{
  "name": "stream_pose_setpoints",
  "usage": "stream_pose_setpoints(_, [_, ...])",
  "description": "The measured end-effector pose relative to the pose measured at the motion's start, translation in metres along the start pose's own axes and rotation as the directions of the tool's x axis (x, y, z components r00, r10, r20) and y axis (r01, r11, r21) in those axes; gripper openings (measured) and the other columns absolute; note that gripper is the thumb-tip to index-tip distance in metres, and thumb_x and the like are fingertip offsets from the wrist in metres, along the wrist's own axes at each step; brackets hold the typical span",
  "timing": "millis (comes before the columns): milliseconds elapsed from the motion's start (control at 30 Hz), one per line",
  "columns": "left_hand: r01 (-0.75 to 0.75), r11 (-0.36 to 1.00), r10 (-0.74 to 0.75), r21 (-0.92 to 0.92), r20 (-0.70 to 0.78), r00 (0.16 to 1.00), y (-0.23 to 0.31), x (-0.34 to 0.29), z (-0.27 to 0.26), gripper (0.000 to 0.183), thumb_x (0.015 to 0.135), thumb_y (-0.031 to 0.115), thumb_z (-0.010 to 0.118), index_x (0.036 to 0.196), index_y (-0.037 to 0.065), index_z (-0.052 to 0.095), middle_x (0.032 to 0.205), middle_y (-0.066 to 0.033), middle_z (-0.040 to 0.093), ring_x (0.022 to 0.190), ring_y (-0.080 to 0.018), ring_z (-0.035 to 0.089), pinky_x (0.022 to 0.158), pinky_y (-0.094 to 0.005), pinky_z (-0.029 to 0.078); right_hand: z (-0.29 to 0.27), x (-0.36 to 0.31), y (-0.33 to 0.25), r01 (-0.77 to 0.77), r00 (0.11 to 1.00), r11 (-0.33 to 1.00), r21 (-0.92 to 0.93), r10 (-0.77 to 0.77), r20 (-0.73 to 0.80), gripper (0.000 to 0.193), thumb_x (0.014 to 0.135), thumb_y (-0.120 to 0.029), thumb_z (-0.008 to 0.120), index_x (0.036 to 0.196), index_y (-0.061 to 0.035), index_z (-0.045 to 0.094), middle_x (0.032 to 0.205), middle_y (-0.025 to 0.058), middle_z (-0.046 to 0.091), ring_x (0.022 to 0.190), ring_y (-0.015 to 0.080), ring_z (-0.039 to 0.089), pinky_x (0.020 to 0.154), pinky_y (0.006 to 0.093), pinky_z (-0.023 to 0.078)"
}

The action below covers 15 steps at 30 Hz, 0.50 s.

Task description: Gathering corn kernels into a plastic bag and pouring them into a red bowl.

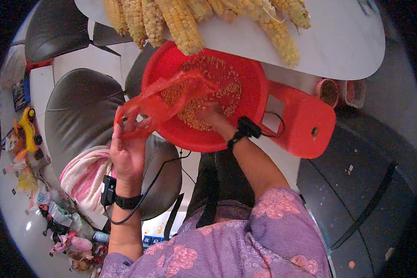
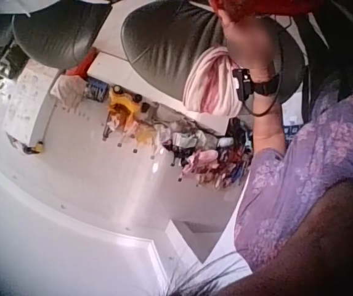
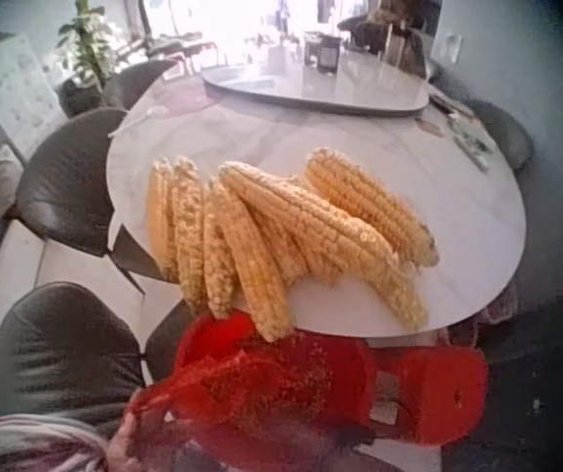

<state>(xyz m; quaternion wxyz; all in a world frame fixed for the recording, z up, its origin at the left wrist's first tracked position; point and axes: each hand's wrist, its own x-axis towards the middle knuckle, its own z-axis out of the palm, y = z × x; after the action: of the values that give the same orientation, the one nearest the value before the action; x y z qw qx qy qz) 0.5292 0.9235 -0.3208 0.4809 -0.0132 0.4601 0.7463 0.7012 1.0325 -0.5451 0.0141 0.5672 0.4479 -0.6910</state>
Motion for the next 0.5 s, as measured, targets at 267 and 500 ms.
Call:
stream_pose_setpoints(267, [0.021,0.989,-0.022,0.145,0.004,1.0,-0.011,-0.016,0.002,0.044,0.098,0.031,0.031,0.138,0.012,0.036,0.133,-0.0121,0.048,0.11,-0.0293,0.054,0.099,-0.046,0.036,0.012,-0.054,-0.103,-0.222,0.935,0.786,0.577,0.003,0.356,0.021,0.073,-0.005,0.06,0.093,-0.0073,0.055,0.08,0.003,0.058,0.068,0.0145,0.058,0.052,0.03,0.046])
stream_pose_setpoints(500, [0.059,0.993,-0.058,0.104,-0.012,0.998,-0.02,-0.022,0.006,0.048,0.098,0.031,0.034,0.138,0.005,0.035,0.132,-0.0101,0.049,0.108,-0.0261,0.055,0.099,-0.0436,0.036,0.081,-0.031,-0.113,-0.087,0.969,0.74,0.667,-0.094,0.23,0.023,0.086,-0.01,0.048,0.107,-0.0076,0.057,0.095,0.0054,0.062,0.086,0.0188,0.062,0.07,0.0322,0.053])
